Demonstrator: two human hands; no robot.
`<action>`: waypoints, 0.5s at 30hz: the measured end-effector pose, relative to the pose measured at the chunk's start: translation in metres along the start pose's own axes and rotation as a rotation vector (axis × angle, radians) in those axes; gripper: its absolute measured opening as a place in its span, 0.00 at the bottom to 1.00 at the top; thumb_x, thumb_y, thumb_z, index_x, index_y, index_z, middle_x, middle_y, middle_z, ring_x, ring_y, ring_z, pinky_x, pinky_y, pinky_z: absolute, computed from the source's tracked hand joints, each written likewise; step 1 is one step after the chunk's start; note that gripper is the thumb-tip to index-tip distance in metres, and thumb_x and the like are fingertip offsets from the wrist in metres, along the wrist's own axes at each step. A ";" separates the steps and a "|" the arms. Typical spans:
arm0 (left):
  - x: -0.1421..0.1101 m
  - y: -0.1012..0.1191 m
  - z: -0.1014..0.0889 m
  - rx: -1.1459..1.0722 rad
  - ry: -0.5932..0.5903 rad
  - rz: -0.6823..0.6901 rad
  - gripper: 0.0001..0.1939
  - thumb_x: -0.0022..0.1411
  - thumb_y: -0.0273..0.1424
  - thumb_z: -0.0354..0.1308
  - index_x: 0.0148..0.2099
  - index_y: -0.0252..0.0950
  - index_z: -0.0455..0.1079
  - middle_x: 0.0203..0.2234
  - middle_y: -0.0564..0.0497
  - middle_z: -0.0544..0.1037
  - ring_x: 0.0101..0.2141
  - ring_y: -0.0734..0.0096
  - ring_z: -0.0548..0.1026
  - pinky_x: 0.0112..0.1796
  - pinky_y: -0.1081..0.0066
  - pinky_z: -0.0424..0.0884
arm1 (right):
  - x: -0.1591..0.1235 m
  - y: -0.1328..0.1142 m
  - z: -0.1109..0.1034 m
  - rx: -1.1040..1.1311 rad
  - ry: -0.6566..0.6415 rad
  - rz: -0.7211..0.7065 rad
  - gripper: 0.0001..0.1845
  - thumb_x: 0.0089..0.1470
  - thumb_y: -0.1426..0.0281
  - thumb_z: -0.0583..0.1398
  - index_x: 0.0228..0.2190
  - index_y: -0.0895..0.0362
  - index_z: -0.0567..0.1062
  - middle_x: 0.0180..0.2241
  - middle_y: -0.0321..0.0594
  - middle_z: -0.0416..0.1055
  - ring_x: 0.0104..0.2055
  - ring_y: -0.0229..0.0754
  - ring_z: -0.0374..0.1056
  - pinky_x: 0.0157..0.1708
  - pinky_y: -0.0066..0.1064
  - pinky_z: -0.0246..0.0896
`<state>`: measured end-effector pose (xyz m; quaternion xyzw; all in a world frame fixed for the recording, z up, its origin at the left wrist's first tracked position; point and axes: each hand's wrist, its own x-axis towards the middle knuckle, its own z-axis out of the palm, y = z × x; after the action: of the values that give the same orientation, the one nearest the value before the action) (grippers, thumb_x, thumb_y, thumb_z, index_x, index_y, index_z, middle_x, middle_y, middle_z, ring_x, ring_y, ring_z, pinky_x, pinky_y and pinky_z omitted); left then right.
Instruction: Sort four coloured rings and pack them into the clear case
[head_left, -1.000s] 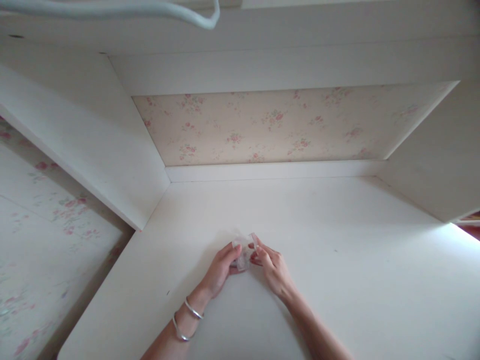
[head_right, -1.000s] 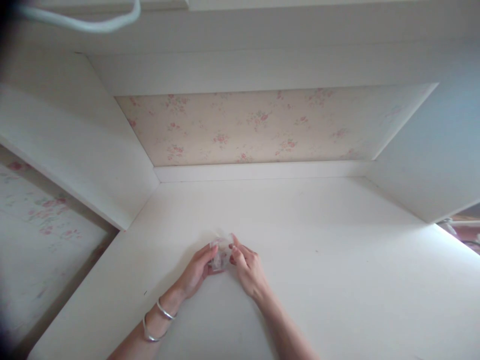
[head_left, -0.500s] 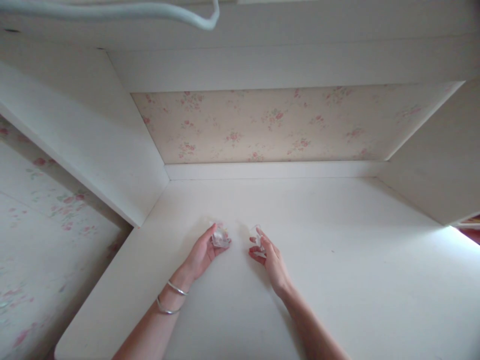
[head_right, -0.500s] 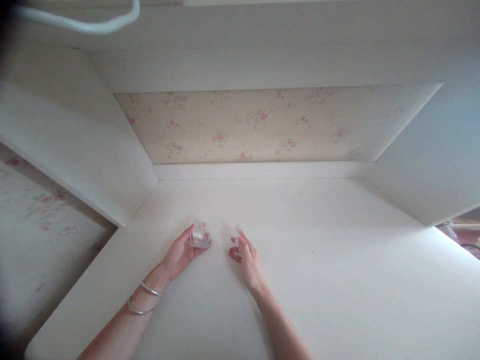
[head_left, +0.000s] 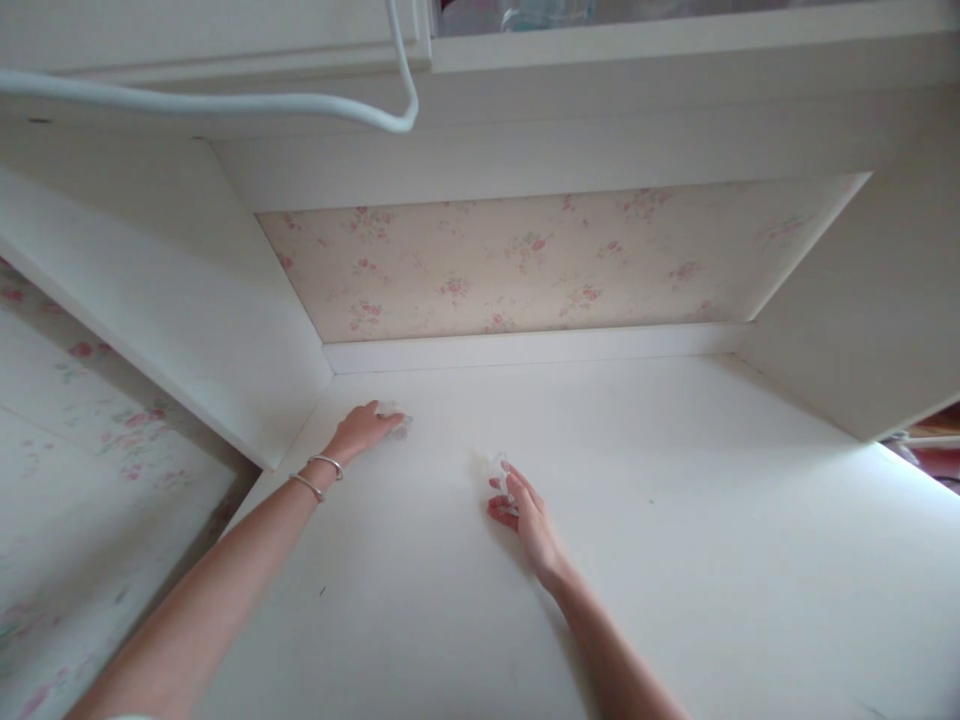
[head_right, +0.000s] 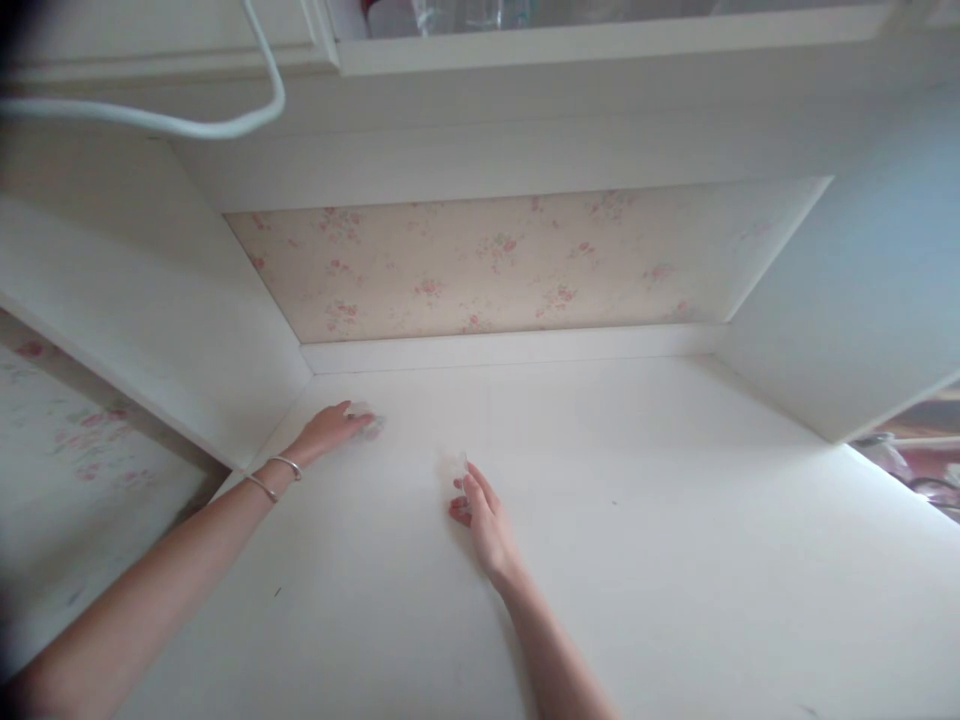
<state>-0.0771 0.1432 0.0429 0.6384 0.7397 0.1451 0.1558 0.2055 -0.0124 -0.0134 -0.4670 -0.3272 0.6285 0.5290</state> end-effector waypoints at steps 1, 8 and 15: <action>0.001 0.000 0.001 0.076 -0.004 0.010 0.39 0.48 0.56 0.55 0.53 0.31 0.65 0.46 0.34 0.71 0.47 0.43 0.69 0.45 0.57 0.64 | 0.000 0.001 0.000 -0.001 -0.002 -0.002 0.32 0.54 0.51 0.55 0.56 0.54 0.64 0.46 0.44 0.69 0.36 0.37 0.67 0.42 0.35 0.65; -0.011 0.005 -0.003 0.067 0.146 0.063 0.43 0.53 0.54 0.52 0.63 0.32 0.54 0.50 0.35 0.68 0.49 0.45 0.68 0.48 0.55 0.62 | -0.001 -0.001 -0.001 -0.040 -0.015 -0.008 0.32 0.53 0.52 0.56 0.55 0.53 0.63 0.49 0.44 0.68 0.40 0.41 0.68 0.43 0.37 0.66; -0.053 0.023 -0.005 -1.022 -0.077 0.039 0.34 0.57 0.44 0.56 0.64 0.47 0.50 0.52 0.46 0.68 0.51 0.58 0.68 0.46 0.58 0.68 | -0.006 -0.005 0.000 -0.108 -0.061 -0.081 0.31 0.52 0.56 0.59 0.55 0.50 0.62 0.54 0.45 0.63 0.49 0.44 0.66 0.48 0.39 0.64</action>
<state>-0.0511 0.0944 0.0594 0.4991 0.5559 0.4675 0.4726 0.2069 -0.0170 -0.0076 -0.4621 -0.3953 0.6017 0.5178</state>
